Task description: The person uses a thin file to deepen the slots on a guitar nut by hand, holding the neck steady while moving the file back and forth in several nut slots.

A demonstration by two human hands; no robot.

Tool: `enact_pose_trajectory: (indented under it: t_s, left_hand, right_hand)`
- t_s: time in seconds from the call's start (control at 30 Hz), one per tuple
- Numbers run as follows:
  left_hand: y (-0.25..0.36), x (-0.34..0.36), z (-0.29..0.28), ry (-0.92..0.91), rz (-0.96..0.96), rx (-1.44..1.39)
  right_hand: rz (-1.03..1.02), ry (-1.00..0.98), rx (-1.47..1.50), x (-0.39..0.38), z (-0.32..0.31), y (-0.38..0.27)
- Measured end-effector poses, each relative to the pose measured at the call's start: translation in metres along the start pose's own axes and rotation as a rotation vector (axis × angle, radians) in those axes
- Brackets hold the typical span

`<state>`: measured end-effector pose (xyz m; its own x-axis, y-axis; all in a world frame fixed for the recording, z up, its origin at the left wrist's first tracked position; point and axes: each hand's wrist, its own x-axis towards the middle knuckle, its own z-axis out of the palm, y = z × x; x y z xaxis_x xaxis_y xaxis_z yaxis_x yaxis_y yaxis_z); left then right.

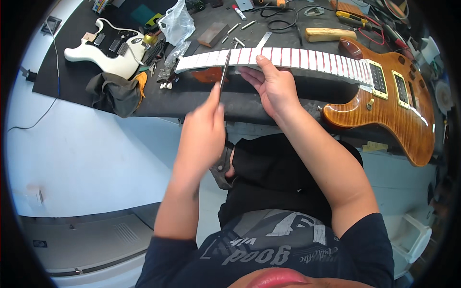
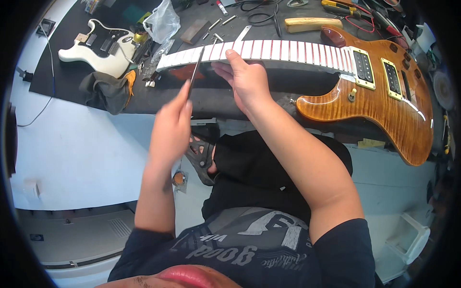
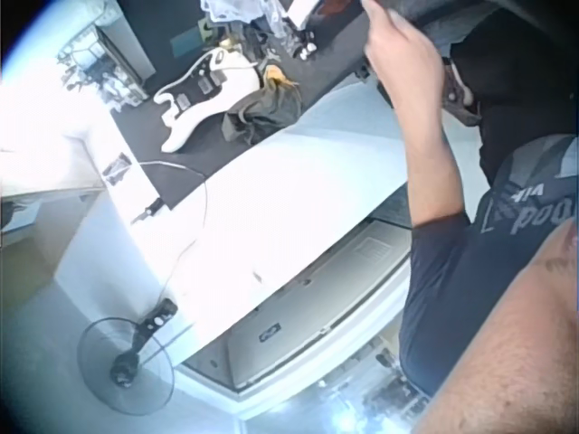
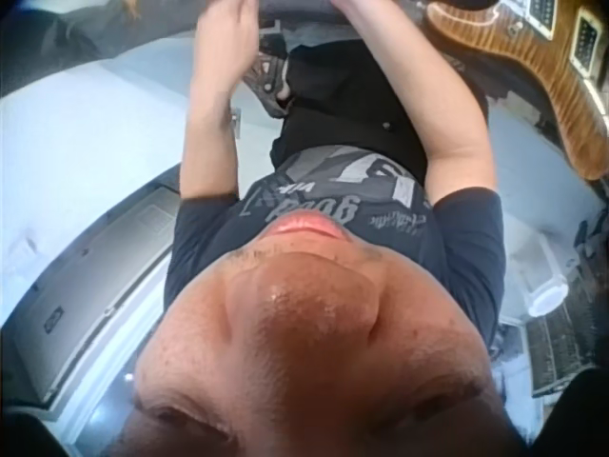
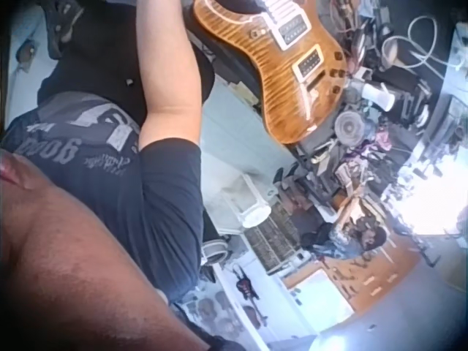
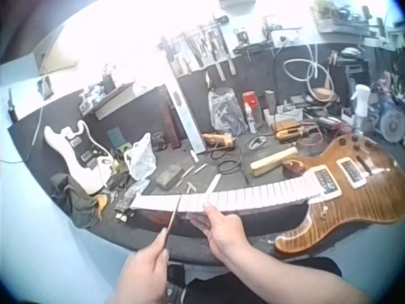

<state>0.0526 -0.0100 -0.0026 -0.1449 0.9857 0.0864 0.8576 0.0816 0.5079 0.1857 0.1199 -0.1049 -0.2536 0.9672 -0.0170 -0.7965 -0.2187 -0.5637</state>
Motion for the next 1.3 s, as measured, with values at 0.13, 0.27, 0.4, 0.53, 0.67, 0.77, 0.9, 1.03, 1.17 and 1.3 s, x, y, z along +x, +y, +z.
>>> enact_pose_trajectory:
  t_s: [0.13,0.27,0.4,0.53,0.67,0.77,0.9,1.03,1.17,1.3]
  left_hand:
    - [0.001,0.095,-0.007,-0.041,-0.116,-0.013]
    - [-0.021,0.051,0.001,0.083,0.168,-0.005]
    - [-0.03,-0.035,0.004,0.017,-0.057,-0.189]
    - [-0.009,0.036,-0.005,0.063,0.083,0.033]
    - [-0.01,0.086,-0.007,-0.02,-0.032,0.018]
    - [-0.008,0.035,0.003,0.006,-0.01,-0.09]
    - [-0.034,-0.049,0.008,0.083,-0.062,-0.237]
    - [-0.026,0.054,0.002,0.09,0.138,0.036]
    - [0.009,0.097,-0.013,-0.144,-0.242,-0.084]
    - [-0.035,0.003,0.018,0.096,0.124,-0.137]
  right_hand:
    - [0.027,-0.029,0.028,-0.002,0.02,0.006]
    - [0.02,-0.025,0.019,-0.003,0.01,0.002]
    - [-0.004,-0.008,-0.008,0.0,0.01,0.005]
    - [0.008,-0.018,0.006,-0.003,0.015,0.002]
    - [0.027,-0.027,0.034,-0.005,0.023,0.004]
    - [0.021,-0.003,0.031,-0.003,0.006,0.0]
    - [0.018,-0.012,0.003,0.001,0.013,0.007]
    - [0.006,-0.015,0.044,-0.002,0.017,0.002]
    - [0.029,-0.022,0.033,-0.004,0.022,0.0]
    - [-0.006,0.041,0.018,0.0,0.003,-0.002]
